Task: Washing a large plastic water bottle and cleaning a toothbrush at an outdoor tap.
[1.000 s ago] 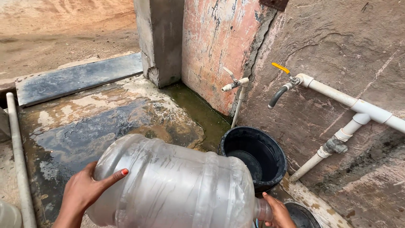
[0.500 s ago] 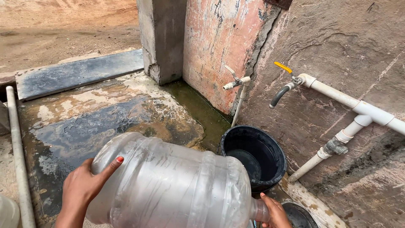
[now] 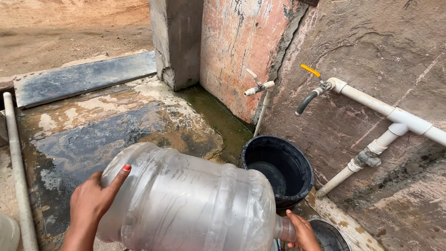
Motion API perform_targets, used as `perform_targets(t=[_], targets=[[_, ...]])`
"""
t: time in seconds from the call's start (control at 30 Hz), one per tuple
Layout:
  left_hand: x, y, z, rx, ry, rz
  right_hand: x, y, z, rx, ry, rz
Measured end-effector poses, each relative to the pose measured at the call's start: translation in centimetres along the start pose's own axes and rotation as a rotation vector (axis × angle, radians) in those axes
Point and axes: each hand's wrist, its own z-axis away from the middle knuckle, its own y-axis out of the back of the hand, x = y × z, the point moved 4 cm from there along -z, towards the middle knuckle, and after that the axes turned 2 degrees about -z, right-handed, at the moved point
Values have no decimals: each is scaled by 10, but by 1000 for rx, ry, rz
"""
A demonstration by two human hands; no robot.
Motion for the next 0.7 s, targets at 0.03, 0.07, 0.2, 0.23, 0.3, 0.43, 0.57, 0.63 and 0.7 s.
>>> perform_targets(t=[0.03,0.07,0.2,0.23,0.3,0.43,0.57,0.63,0.7], targets=[[3,1,1,-17,-1,-21,-1,1,0,8,12,19],[7,3,3,-17,-3,-20,-3,0,3,9,12,18],[18,12,13,-91,15,-58,-3,2,3,21,-6,33],[19,14,15,-117,22,-64,-2,4,-2,15,-9,14],[13,16,9,-112,-22,-65,4,10,-14,-4,22,12],[21,33,19,-178,-90,-39,-24,2,27,157,-30,110],[17,35,23,-255,-95,30,-27,7,35,184,-58,122],[17,34,23,-253,-175,94,-26,9,32,128,-28,82],[16,30,21,-251,-179,110,-31,5,38,122,-34,83]])
